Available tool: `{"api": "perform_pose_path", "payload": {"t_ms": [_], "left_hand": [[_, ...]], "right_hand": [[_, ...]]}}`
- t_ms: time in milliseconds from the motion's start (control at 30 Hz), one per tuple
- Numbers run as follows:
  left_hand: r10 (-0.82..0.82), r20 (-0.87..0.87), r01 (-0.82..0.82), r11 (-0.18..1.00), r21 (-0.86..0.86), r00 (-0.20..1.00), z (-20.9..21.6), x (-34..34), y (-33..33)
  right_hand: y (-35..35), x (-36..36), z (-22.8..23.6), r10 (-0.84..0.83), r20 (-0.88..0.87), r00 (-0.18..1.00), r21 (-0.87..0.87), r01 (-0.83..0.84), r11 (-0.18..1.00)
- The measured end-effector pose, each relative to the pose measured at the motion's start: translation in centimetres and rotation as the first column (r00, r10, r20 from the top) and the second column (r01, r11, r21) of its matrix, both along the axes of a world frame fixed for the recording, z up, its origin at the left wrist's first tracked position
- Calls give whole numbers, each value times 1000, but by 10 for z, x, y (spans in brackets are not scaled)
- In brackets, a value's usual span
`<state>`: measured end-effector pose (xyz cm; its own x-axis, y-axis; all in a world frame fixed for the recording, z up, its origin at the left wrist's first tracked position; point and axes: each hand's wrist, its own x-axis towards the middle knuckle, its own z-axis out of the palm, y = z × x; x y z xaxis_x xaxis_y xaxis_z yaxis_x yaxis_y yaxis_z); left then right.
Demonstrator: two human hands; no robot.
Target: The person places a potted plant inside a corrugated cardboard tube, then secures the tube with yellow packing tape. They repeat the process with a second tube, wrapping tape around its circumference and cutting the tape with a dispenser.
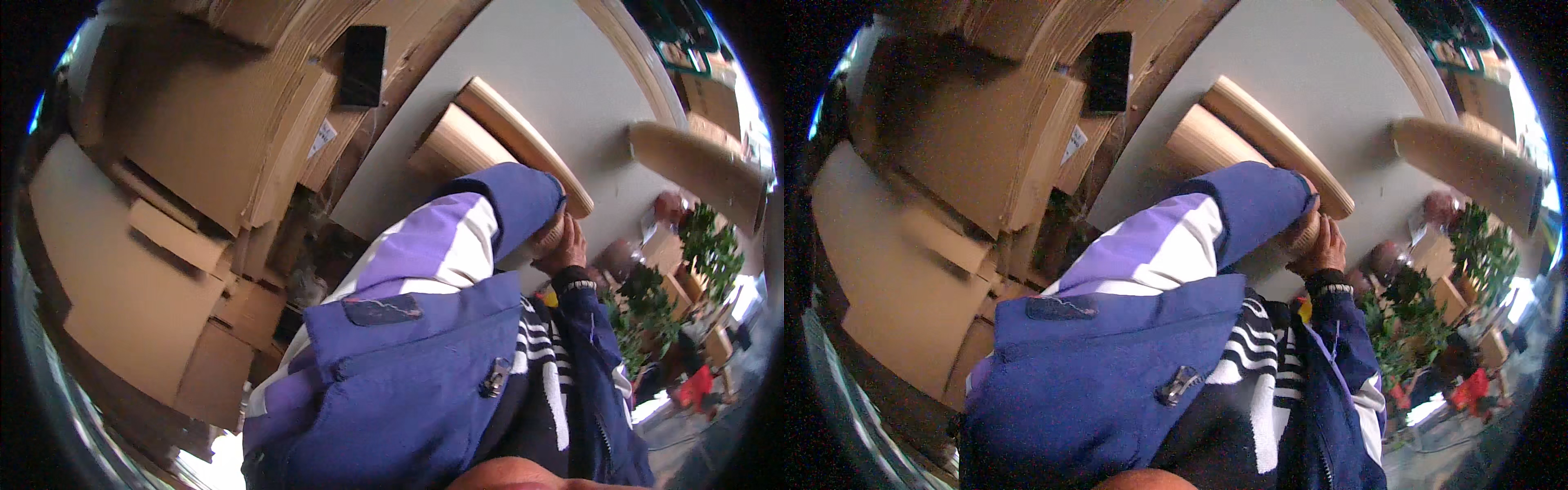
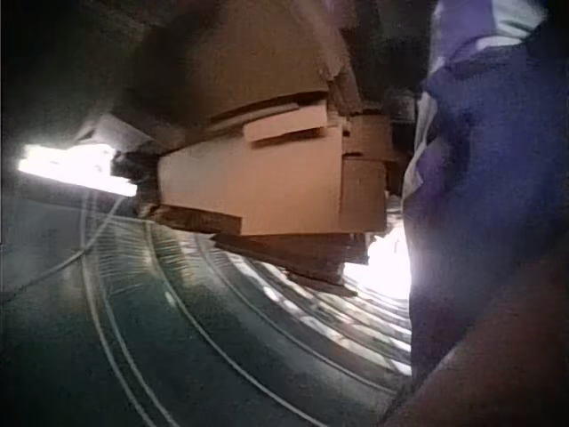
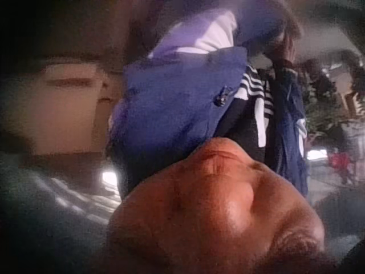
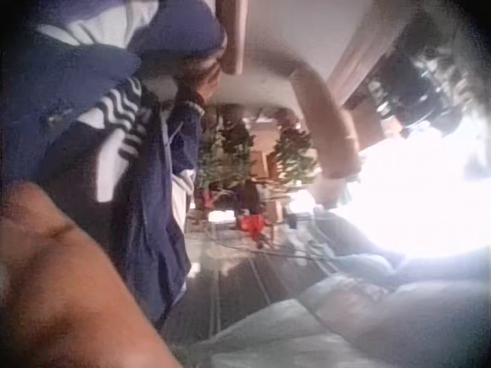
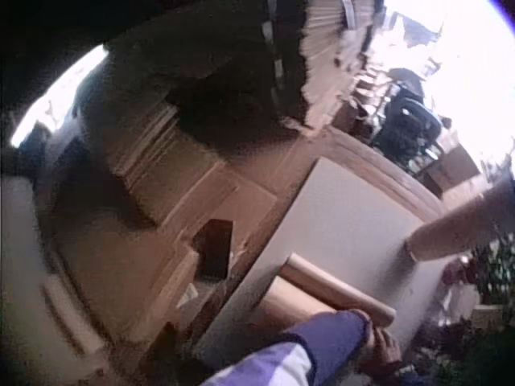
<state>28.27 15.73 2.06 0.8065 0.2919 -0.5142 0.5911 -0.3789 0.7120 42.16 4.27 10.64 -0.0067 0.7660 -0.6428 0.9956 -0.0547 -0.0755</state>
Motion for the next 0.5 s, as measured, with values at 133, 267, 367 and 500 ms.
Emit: {"api": "perform_pose_path", "payload": {"t_ms": [133,267,367,500], "left_hand": [[53,37,-54,998,30,998,-14,31,-4],[83,53,-85,996,37,995,-19,54,-3],[86,61,-89,995,42,994,-19,64,-1],[90,43,-92,995,45,995,-19,76,1]], "right_hand": [[11,4,3,32,49,998,-82,-28,996],[12,15,-4,6,119,993,-126,9,992],[12,36,-16,90,86,992,-87,-82,993],[19,78,-31,112,24,993,-196,-105,975]]}}
